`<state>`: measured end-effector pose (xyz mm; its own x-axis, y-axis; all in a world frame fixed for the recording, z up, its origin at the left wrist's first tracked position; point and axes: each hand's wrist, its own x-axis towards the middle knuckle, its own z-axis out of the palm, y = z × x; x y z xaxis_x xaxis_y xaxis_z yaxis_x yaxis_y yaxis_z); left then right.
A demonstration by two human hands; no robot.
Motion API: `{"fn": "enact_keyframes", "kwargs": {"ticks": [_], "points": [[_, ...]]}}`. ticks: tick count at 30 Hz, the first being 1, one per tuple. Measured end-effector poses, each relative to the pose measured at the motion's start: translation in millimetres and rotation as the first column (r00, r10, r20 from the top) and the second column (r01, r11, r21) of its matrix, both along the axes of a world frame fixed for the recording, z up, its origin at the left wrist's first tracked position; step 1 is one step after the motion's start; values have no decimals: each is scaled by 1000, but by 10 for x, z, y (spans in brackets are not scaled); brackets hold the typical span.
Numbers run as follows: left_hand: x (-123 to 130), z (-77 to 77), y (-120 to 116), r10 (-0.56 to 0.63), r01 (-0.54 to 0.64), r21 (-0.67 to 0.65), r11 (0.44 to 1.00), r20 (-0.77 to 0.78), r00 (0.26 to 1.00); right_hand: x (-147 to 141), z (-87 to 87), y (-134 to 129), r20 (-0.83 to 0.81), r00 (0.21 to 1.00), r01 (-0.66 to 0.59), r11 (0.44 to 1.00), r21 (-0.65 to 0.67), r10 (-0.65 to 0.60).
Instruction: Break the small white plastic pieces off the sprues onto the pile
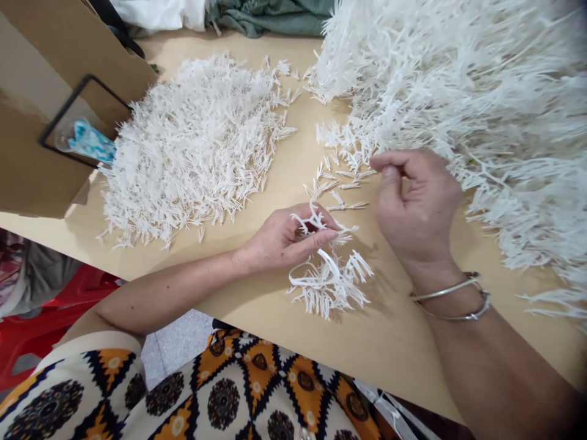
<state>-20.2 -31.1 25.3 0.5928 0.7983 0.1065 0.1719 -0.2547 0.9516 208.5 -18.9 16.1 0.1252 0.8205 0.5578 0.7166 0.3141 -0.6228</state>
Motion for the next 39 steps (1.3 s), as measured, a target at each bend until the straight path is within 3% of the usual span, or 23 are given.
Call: {"fn": "enact_keyframes", "kwargs": {"ticks": [4,7,10,12,16,20,22,24,27,30,32,35,37,39], "points": [[-5,15,1,-25,25,-10,1000,-43,999,-98,-146,-5,161,983,-81,995,-66,90],[0,13,5,-24,24,-5,1000,-33,999,-173,-184,-52,173,962,-192,973,-130,213],[4,9,11,-31,30,32,999,13,999,-220,-150,-96,73,880,-454,876,-165,469],[3,11,15,-32,31,53,998,23,999,-225,-119,-102,46,838,-532,833,-150,544],[-4,22,25,-64,65,72,995,-15,998,-185,-110,-58,116,930,-343,937,-74,349],[11,17,34,-260,277,201,940,-108,960,-161,-143,-18,154,974,-162,986,-50,168],[36,-5,24,-321,372,280,885,-212,923,-174,-141,-24,84,979,-178,980,-85,185],[70,-47,3,-288,405,357,842,-336,897,-194,-125,-40,-44,977,-210,969,-131,206],[122,-134,-32,-102,341,461,819,-468,878,-210,-101,-58,-253,947,-246,953,-175,198],[147,-204,-37,70,222,497,839,-503,861,-198,-108,-46,-364,916,-238,959,-156,168],[143,-215,-25,118,165,496,852,-490,864,-183,-125,-28,-334,933,-184,976,-113,137],[125,-180,-6,63,178,496,850,-432,900,-176,-140,-12,-156,980,-132,990,-57,122],[120,-146,-2,-12,231,502,834,-402,916,-192,-124,-21,-48,979,-201,977,-72,198],[124,-124,-1,-62,282,508,814,-407,911,-218,-85,-43,-35,935,-354,928,-115,352]]}}
